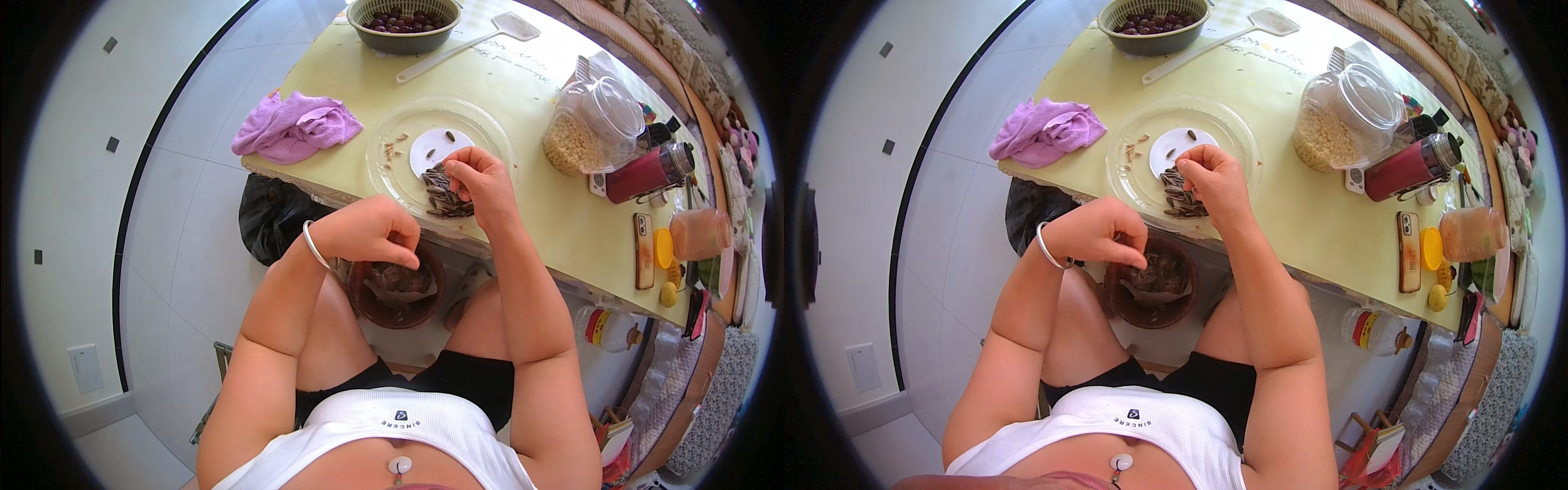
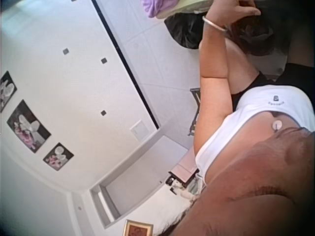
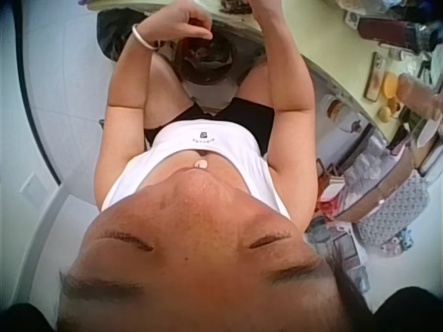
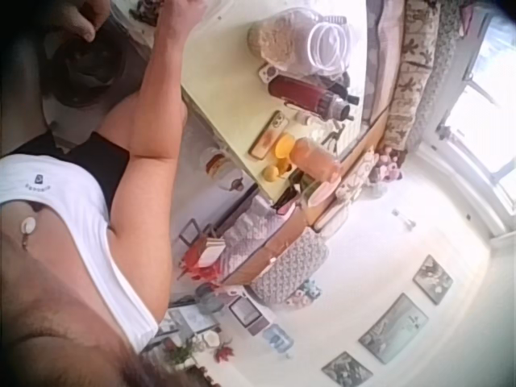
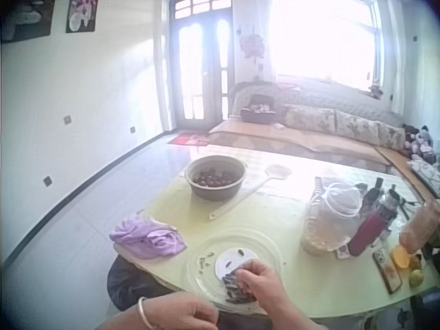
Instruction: The person sits on the floor and shells sunflower seeds by hand, placing the kernels on a plate and discarding the shells into a bowl. The task is performed continuously throughout the clip.
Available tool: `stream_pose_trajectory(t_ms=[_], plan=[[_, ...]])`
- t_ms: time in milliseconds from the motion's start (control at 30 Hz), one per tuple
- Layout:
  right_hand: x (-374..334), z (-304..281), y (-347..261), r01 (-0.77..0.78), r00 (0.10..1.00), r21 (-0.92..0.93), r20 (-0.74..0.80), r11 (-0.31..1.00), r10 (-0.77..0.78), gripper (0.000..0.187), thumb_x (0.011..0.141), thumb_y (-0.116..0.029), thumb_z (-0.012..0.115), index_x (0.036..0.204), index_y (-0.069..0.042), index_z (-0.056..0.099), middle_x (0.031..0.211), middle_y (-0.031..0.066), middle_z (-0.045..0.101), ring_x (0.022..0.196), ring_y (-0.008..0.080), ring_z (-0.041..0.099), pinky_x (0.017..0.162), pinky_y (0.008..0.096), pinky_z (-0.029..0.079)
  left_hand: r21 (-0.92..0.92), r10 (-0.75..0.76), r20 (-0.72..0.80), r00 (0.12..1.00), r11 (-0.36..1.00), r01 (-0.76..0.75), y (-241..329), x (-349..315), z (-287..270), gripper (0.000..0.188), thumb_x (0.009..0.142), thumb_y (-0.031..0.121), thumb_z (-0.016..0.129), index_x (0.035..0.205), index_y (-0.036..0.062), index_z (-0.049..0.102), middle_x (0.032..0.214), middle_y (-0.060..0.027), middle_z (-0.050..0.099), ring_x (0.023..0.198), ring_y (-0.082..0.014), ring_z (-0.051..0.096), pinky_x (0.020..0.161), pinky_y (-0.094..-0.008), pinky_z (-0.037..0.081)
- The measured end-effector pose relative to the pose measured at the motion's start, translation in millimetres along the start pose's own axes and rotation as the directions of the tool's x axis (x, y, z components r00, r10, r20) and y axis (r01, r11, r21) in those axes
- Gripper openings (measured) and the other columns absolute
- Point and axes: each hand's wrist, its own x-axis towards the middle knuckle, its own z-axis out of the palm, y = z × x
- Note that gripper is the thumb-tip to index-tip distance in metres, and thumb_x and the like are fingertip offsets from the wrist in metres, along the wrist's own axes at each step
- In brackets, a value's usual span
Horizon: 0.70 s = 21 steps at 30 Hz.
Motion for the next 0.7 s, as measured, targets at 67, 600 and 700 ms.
stream_pose_trajectory(t_ms=[67,600,700], plan=[[0,1,0,0.003,1.000,0.001,0.003,1.000,-0.003,0.009,0.086,-0.011,0.067,0.087,-0.003,0.065,0.069,-0.0020,0.058,0.057,0.0048,0.051,0.048,0.0200,0.034,-0.041,0.086,-0.114,0.990,0.995,-0.091,-9,4,3,0.015,0.078,0.010,0.078,0.079,0.0001,0.068,0.072,-0.0051,0.065,0.063,-0.0112,0.060,0.057,-0.0258,0.048],[-1,-1,-1,-0.017,1.000,0.025,0.001,1.000,0.017,0.009,0.086,-0.011,0.068,0.088,-0.003,0.065,0.071,-0.0014,0.060,0.052,0.0044,0.048,0.046,0.0196,0.034,0.326,0.231,-0.679,0.697,0.945,0.004,-32,40,16,0.007,0.078,0.006,0.072,0.085,0.0047,0.072,0.075,-0.0080,0.066,0.065,-0.0201,0.061,0.060,-0.0311,0.049],[-1,-1,-2,-0.022,1.000,0.041,0.000,0.999,0.022,0.009,0.087,-0.011,0.067,0.089,-0.003,0.065,0.071,-0.0011,0.060,0.052,0.0047,0.048,0.046,0.0200,0.035,0.457,0.327,-0.653,0.683,0.889,0.011,-36,50,17,0.008,0.076,0.007,0.074,0.084,0.0065,0.072,0.078,-0.0087,0.066,0.070,-0.0258,0.063,0.065,-0.0351,0.051]])
